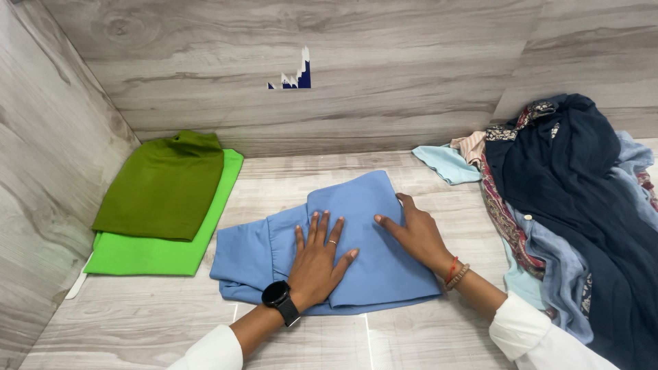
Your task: The person folds several garments on a wooden surface. They fold a light blue shirt, a dark blue patterned top, and a light blue hoodie, smoothing each item and stacking them neatly.
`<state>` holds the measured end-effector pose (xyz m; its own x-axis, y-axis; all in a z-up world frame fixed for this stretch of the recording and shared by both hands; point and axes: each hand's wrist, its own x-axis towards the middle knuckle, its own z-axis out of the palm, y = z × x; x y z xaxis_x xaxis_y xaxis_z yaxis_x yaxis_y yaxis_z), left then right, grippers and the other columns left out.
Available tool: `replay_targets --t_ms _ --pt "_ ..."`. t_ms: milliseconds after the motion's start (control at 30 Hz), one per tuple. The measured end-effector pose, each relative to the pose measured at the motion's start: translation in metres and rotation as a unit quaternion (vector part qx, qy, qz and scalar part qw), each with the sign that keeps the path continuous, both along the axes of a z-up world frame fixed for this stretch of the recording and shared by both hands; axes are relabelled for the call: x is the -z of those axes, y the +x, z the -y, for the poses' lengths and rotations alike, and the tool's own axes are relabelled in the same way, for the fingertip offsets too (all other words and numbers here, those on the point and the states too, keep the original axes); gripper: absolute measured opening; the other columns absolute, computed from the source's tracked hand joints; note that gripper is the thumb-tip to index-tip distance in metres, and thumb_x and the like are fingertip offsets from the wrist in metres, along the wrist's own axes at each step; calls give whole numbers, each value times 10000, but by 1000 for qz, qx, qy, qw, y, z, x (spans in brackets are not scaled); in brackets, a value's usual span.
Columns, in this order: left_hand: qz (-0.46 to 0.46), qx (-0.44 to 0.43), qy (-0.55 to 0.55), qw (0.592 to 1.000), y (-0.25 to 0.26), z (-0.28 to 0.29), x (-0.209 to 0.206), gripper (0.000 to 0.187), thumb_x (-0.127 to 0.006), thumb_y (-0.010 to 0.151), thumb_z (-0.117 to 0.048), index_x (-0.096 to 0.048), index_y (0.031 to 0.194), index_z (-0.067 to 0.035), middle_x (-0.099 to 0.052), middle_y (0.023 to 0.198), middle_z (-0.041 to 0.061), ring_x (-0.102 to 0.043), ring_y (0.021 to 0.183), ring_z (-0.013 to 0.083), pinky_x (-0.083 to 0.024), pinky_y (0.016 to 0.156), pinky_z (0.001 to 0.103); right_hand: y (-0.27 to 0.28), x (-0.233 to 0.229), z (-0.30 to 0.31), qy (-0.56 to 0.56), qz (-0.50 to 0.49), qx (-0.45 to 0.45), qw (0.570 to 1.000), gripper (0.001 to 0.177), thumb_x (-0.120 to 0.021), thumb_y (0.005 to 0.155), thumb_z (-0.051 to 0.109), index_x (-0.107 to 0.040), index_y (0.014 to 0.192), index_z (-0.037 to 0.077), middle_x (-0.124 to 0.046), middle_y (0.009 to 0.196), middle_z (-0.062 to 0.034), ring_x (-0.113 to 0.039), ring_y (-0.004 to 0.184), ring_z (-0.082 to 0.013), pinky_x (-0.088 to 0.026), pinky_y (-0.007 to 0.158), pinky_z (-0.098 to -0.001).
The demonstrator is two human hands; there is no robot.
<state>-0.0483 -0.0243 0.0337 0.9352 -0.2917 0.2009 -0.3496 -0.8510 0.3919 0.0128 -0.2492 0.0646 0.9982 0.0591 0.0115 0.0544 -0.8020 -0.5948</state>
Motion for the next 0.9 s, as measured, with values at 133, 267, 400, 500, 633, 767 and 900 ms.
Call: replay_targets --t_ms 133,267,400,500,633,767,900 --pt "-1 3 8 1000 4 -1 12 767 -397 1018 -565 -274 1576 -54 -118 1650 266 4 1546 413 42 1190 640 5 10 0 222 -26 -22 974 830 -819 773 355 -448 1377 -77 -683 1072 -260 -771 806 -275 -641 706 -364" --pt "-16 9 -5 1000 4 -3 6 761 -442 1011 -538 -284 1571 -48 -136 1647 264 -13 1548 404 41 1197 631 21 17 15 355 -130 -20 926 607 -814 737 196 -609 1232 -90 -768 933 -200 -766 714 -225 -636 641 -321" --pt "48 25 -105 993 -2 -7 -16 716 -612 982 -413 -392 1483 48 -317 1576 310 -253 1498 442 -207 1216 520 42 18 43 325 -117 10 938 389 -775 762 128 -721 1085 -82 -761 848 -177 -702 631 -203 -571 579 -303" --pt "64 -8 -236 970 -8 -11 -30 522 -607 982 -283 -529 1398 24 -586 1427 235 -587 1291 379 -485 1075 431 58 10 74 286 -77 36 954 312 -730 793 115 -736 1046 -67 -739 794 -155 -658 575 -206 -543 549 -305" --pt "44 -77 -316 945 -8 -19 -27 378 -598 967 -246 -651 1240 10 -743 1148 146 -713 1039 250 -587 752 362 63 -7 105 316 -34 71 946 295 -699 803 89 -745 1048 -67 -736 808 -126 -666 592 -182 -535 561 -289" --pt "-42 -74 -469 879 6 -28 -2 360 -560 1005 -259 -677 1189 28 -771 1033 112 -720 908 167 -579 751 291 48 -34 95 400 -15 38 916 346 -671 826 81 -702 1141 -61 -731 823 -100 -674 601 -151 -545 570 -268" --pt "-127 -102 -580 798 25 -37 16 459 -472 1018 -362 -672 1196 12 -767 1000 119 -717 870 157 -592 745 290 10 -48 40 446 -28 -102 889 618 -676 901 137 -522 1488 22 -691 987 -122 -622 745 -154 -523 643 -261"
